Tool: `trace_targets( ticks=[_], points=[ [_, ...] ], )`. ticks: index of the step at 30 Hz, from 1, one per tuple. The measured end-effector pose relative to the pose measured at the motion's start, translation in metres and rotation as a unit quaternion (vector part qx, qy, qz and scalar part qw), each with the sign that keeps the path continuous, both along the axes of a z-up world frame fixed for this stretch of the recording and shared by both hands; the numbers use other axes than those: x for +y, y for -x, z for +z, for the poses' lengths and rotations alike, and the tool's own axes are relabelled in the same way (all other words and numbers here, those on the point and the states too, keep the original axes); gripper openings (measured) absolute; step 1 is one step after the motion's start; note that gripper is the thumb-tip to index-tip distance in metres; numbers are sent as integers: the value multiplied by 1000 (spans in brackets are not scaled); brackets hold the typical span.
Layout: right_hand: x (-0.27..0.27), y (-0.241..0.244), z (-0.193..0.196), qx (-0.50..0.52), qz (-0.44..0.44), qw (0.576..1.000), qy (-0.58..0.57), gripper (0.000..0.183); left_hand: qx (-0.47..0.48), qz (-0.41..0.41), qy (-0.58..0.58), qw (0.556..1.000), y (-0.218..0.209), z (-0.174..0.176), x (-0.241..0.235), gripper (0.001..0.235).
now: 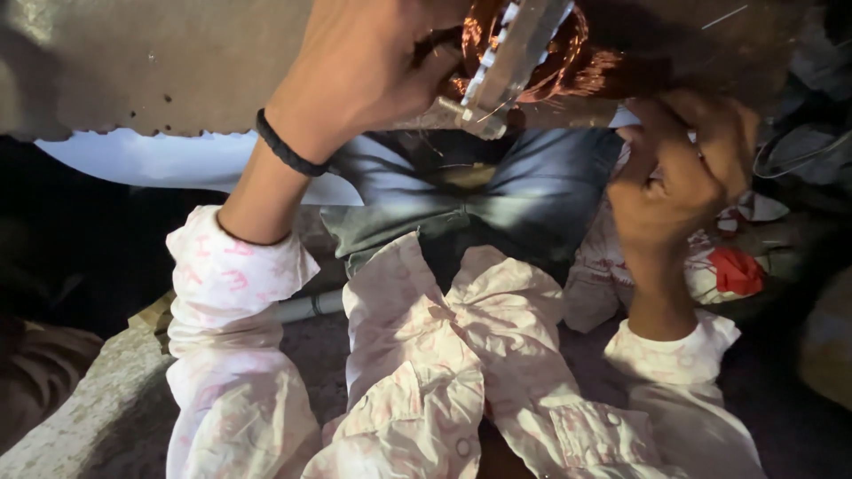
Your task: Winding and securing copper wire coils onto a motor component using hand tools.
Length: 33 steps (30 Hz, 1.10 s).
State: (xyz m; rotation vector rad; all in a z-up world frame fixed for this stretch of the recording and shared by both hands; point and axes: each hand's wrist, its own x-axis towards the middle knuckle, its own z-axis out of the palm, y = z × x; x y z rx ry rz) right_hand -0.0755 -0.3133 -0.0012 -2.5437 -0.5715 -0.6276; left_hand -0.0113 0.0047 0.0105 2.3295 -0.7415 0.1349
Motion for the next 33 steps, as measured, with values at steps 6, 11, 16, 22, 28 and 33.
trace_targets(
  ticks=[6, 11, 16, 22, 28, 33],
  points=[
    [18, 2, 5, -71, -6, 997, -27, 28, -4, 20, 14, 1000, -3, -2, -3, 27],
    [43, -2, 15, 50, 83, 983, -153, 31, 80, 19, 14, 996, 0, -7, -3, 27],
    [53, -16, 19, 31, 51, 997, -58, 2, 73, 20, 4, 997, 0, -20, -2, 24],
    [49, -20, 19, 100, 30, 994, 32, 39, 86, 33, 3, 996, -1, -18, -3, 23],
    [40, -24, 18, 99, 78, 992, 22, 17, 51, 22, 8, 998, 0, -19, -2, 29],
    [50, -35, 28, 235, 65, 965, -96, 33, 43, 29, -2, 999, -1, -18, -1, 32]
  ],
)
